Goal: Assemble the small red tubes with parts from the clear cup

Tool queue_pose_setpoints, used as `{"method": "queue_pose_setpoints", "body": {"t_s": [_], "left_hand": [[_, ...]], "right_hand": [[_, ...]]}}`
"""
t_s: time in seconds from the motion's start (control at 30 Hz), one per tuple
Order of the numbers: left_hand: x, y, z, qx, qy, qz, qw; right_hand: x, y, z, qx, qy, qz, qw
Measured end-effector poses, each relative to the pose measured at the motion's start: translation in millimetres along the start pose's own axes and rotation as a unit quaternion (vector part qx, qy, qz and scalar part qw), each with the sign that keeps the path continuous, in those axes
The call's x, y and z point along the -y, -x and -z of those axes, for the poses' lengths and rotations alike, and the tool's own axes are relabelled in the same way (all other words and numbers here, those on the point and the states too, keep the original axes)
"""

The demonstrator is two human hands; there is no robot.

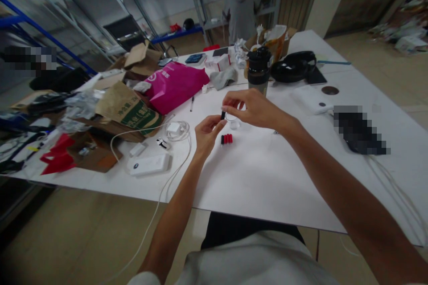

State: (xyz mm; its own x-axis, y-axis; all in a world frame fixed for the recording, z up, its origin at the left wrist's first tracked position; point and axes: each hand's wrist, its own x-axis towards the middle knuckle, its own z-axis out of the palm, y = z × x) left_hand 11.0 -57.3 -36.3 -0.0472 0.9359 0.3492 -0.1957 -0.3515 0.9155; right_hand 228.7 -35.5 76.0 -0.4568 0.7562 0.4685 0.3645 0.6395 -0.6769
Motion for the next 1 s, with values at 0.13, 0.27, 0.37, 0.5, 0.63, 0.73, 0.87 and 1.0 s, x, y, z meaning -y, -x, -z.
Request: {"method": "queue_pose_setpoints", "body": {"t_s": [0.13,0.27,0.37,0.5,0.63,0.73,0.87,1.0], "left_hand": [[-0.3,1.7,0.3,0.02,-0.031,-0.027,0.999],[-8.5,6.2,-5.1,0.052,-0.082,-0.06,0.993],[-15.1,10.2,-11.5,0.073,-0.081,-0.062,0.992],[-15.8,15.5,-18.2,0.115,-0.086,-0.059,0.988],[-7.1,18.6,-19.1,0.148,-0.139,-0.084,0.976],[-1.2,18.7,-17.5,0.169,-0.176,-0.098,0.965],[1.5,17.3,-16.0,0.169,-0.172,-0.077,0.967],[2.8,16.0,-15.4,0.174,-0.181,-0.07,0.965]], "right_hand": [[-12.1,18.1,-2.7,-0.004,-0.036,-0.034,0.999],[-27.2,48.1,-5.2,-0.022,-0.088,-0.096,0.991],[-36.0,72.7,-10.4,-0.037,-0.125,-0.142,0.981],[-46.2,96.9,-20.4,-0.06,-0.171,-0.188,0.965],[-53.9,108.3,-27.8,-0.065,-0.206,-0.209,0.954],[-57.5,112.8,-31.5,-0.075,-0.234,-0.222,0.944],[-62.0,117.0,-36.7,-0.098,-0.251,-0.23,0.935],[-66.2,120.2,-42.7,-0.124,-0.249,-0.238,0.93]]}}
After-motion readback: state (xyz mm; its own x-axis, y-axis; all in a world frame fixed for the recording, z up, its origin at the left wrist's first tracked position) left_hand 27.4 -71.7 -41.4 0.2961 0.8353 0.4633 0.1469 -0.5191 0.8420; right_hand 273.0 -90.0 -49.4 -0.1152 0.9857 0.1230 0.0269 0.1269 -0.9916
